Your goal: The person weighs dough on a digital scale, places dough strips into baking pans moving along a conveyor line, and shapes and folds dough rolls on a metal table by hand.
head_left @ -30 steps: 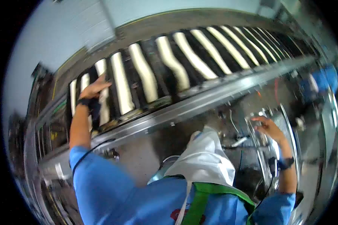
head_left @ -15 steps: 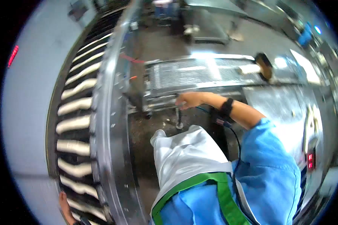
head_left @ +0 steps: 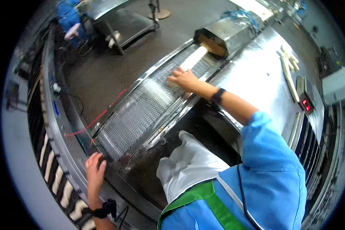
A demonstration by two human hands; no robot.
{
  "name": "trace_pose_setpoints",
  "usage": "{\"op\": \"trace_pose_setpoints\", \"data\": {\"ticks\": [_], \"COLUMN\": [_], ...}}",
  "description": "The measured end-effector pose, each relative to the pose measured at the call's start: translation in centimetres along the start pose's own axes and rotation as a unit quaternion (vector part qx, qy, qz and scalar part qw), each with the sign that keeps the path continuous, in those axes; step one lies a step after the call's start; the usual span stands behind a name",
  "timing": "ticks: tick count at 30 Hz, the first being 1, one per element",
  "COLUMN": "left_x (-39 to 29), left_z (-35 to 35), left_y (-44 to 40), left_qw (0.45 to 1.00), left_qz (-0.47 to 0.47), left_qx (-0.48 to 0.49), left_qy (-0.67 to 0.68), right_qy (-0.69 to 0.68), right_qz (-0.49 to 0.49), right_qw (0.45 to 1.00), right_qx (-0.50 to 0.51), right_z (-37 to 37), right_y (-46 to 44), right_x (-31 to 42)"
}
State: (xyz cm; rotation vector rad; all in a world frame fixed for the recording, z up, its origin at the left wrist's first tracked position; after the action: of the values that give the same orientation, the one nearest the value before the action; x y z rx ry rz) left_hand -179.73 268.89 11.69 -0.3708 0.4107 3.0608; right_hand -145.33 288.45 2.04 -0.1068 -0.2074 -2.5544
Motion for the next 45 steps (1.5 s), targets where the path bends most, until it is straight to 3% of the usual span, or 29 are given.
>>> {"op": "trace_pose_setpoints", "data": {"ticks": [1,3,5,7,9,11,13,15,17,19,20,21,23,25,26,28,29,30,34,36,37,39,41,43,45], "left_x": [-2.3,-6.6,-10.4,-14.0,-16.9,-20.5,-25.1,-30.4,-36.9,-43.6,-46.3,-48.8,-52.2,-55.9,-57.1,-58.6,-59.3,-59.6,-60.4,-60.4,-60.5,-60.1,-61.7,-63.8,-66.2], "left_z": [-0.2,-1.2,-2.5,-3.6,-5.7,-7.1,-8.1,-8.9,-10.3,-11.1,-12.0,-12.7,-13.1,-13.6,-13.9,-14.5,-14.6,-14.7,-14.4,-14.1,-13.9,-15.5,-16.7,-17.6,-18.9], "left_y": [-2.6,-6.1,-8.9,-10.4,-10.6,-11.0,-12.0,-13.0,-13.7,-13.5,-13.5,-13.9,-14.7,-15.8,-15.9,-16.4,-16.6,-17.0,-17.2,-18.1,-18.4,-19.9,-19.5,-18.9,-17.6], "left_qw": [0.999,0.995,0.984,0.972,0.960,0.935,0.926,0.902,0.892,0.882,0.877,0.883,0.887,0.891,0.889,0.880,0.872,0.891,0.884,0.889,0.888,0.874,0.792,0.709,0.623], "left_qz": [-0.031,-0.086,-0.142,-0.155,-0.185,-0.193,-0.239,-0.264,-0.336,-0.423,-0.433,-0.441,-0.450,-0.453,-0.455,-0.473,-0.486,-0.443,-0.454,-0.438,-0.429,-0.293,-0.197,-0.133,-0.069], "left_qx": [0.011,0.035,0.075,0.119,0.167,0.194,0.191,0.188,0.176,0.133,0.141,0.117,0.083,0.032,0.036,0.042,0.044,0.098,0.112,0.110,0.110,0.232,0.367,0.457,0.532], "left_qy": [0.004,0.035,0.075,0.127,0.124,0.227,0.220,0.284,0.248,0.158,0.155,0.113,0.071,-0.020,-0.029,-0.029,-0.028,-0.002,0.024,0.070,0.123,0.309,0.447,0.521,0.569], "right_qy": [-0.052,-0.014,-0.239,-0.405,-0.503,-0.659,-0.670,-0.650,-0.671,-0.670,-0.636,-0.635,-0.579,-0.381,-0.274,-0.154,-0.148,-0.145,-0.149,-0.252,-0.254,-0.504,-0.577,-0.648,-0.667], "right_qz": [-0.017,0.001,-0.042,-0.018,-0.161,-0.134,-0.144,-0.231,-0.320,-0.428,-0.483,-0.502,-0.547,-0.583,-0.555,-0.615,-0.628,-0.666,-0.677,-0.697,-0.695,-0.502,-0.427,-0.352,-0.271], "right_qw": [0.998,1.000,0.969,0.880,0.793,0.593,0.568,0.540,0.516,0.448,0.498,0.467,0.526,0.667,0.736,0.734,0.733,0.696,0.661,0.656,0.658,0.653,0.586,0.549,0.606], "right_qx": [0.015,0.018,-0.056,-0.248,-0.302,-0.442,-0.456,-0.481,-0.425,-0.408,-0.338,-0.356,-0.296,-0.264,-0.275,-0.244,-0.217,-0.225,-0.288,-0.141,-0.138,-0.261,-0.377,-0.393,-0.338], "right_z": [-0.8,-0.7,4.7,11.1,14.6,17.8,17.9,15.5,11.3,6.1,1.9,1.6,1.6,3.8,5.3,6.2,5.7,6.6,6.3,2.6,2.3,3.3,7.8,10.7,13.5], "right_y": [-1.2,-2.0,-0.1,3.3,9.8,17.4,24.5,31.5,37.2,43.2,46.3,48.1,50.0,50.9,50.9,51.2,51.2,51.2,50.9,50.1,50.4,47.9,48.0,48.0,47.2], "right_x": [-0.5,0.5,0.5,-3.0,-8.3,-12.1,-15.2,-16.9,-18.0,-19.7,-21.8,-22.5,-25.5,-31.3,-33.7,-39.6,-43.2,-45.2,-53.4,-55.3,-55.4,-52.8,-48.2,-43.8,-38.9]}}
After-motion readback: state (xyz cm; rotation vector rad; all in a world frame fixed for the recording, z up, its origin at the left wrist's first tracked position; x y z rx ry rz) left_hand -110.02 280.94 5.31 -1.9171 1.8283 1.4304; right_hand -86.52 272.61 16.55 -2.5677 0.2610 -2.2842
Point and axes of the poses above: each hand's wrist, its own y-axis away from the middle knuckle, its own z-axis out of the back of the hand, x = y × z, the point moved 9 cm from there along -y, towards the middle knuckle, and after that the axes turned 11 degrees about -y, right-handed, at the moved point
